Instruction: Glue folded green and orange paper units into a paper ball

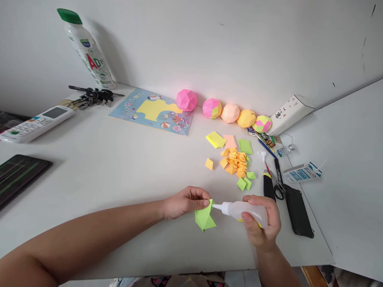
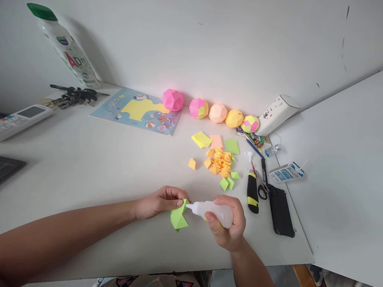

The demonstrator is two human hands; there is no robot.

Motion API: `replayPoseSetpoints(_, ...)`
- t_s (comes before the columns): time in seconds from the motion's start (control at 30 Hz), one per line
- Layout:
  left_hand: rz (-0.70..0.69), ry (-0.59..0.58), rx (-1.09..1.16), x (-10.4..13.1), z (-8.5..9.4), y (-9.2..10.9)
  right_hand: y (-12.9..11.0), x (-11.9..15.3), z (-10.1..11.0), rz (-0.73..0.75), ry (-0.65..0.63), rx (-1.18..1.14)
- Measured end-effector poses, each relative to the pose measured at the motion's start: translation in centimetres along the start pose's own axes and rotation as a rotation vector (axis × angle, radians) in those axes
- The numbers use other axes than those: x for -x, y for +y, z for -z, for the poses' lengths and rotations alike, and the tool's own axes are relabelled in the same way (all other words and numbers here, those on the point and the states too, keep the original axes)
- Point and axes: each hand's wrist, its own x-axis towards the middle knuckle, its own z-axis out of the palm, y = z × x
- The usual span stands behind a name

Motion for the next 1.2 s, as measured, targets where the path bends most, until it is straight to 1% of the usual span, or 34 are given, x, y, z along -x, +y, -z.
replayPoseSetpoints(0.43,0.002,0.015,-0.007,-0.04,0.02,-0.08,0.02,0.21,0.03,-0.026,-0.019,-0.025)
replayPoseSetpoints(0.67,-0.001,-0.006,-0.016,-0.01,-0.04,-0.03,0.26,0.39,-0.09,-0.045,0.028,-0.027)
replayPoseSetpoints(0.9,0.001,-0.001,-0.021,0.00,-0.07,0.06,-0.14,0.25,-0.18,-0.025,0.010,-0.014)
replayPoseSetpoints(1.2,0.002,-0.019,-0.022,0.06,0.00,0.11,0.04,0.35,-0.25,-0.034,0.025,-0.044)
